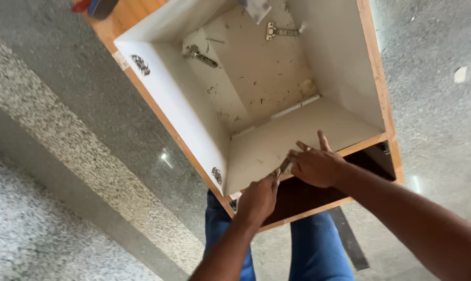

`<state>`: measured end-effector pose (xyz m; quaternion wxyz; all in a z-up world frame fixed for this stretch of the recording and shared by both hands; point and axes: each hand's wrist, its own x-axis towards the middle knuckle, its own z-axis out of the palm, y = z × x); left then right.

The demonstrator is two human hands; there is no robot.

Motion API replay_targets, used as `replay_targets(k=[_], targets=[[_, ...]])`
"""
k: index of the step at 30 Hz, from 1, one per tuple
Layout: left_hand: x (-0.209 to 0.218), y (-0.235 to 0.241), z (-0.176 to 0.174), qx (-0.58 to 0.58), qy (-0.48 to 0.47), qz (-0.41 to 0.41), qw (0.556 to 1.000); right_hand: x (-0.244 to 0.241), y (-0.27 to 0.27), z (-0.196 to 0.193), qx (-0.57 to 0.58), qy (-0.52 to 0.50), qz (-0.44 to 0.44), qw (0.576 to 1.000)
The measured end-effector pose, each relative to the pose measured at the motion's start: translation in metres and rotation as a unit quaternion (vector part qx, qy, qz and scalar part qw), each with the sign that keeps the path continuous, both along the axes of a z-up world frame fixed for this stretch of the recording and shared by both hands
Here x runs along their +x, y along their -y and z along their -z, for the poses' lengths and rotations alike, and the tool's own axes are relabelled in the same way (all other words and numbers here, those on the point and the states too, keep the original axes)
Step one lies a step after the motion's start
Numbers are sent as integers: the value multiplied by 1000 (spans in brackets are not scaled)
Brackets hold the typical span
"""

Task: The person uses a scraper to remove residue and stickers from the edges and interior surfaces of a wooden cabinet. They work on the vertical sides and the bottom shelf area, occasionally switching between a blue scraper and a metal putty knife to clean the wood.

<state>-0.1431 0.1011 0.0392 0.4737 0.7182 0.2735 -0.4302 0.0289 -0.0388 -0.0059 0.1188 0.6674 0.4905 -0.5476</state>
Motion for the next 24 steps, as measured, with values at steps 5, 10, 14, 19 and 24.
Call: replay_targets(k=[5, 10, 14, 19, 24], targets=[[-21, -18, -9, -76, -103, -34, 991, -6, -5, -11, 34, -71, 23, 997], [-35, -20, 6, -21, 6, -56, 998, -11, -31, -14, -58, -61, -12, 996], [-44, -21, 8, -15, 46, -12, 999, -11, -42, -20, -79, -74, -43, 993], [-66, -26, -14, -27, -65, -31, 997, -29, -40, -22, -19, -93, -10, 995], [-68, -24, 3, 9, 37, -12, 999, -37, -44, -10, -52, -39, -55, 996]])
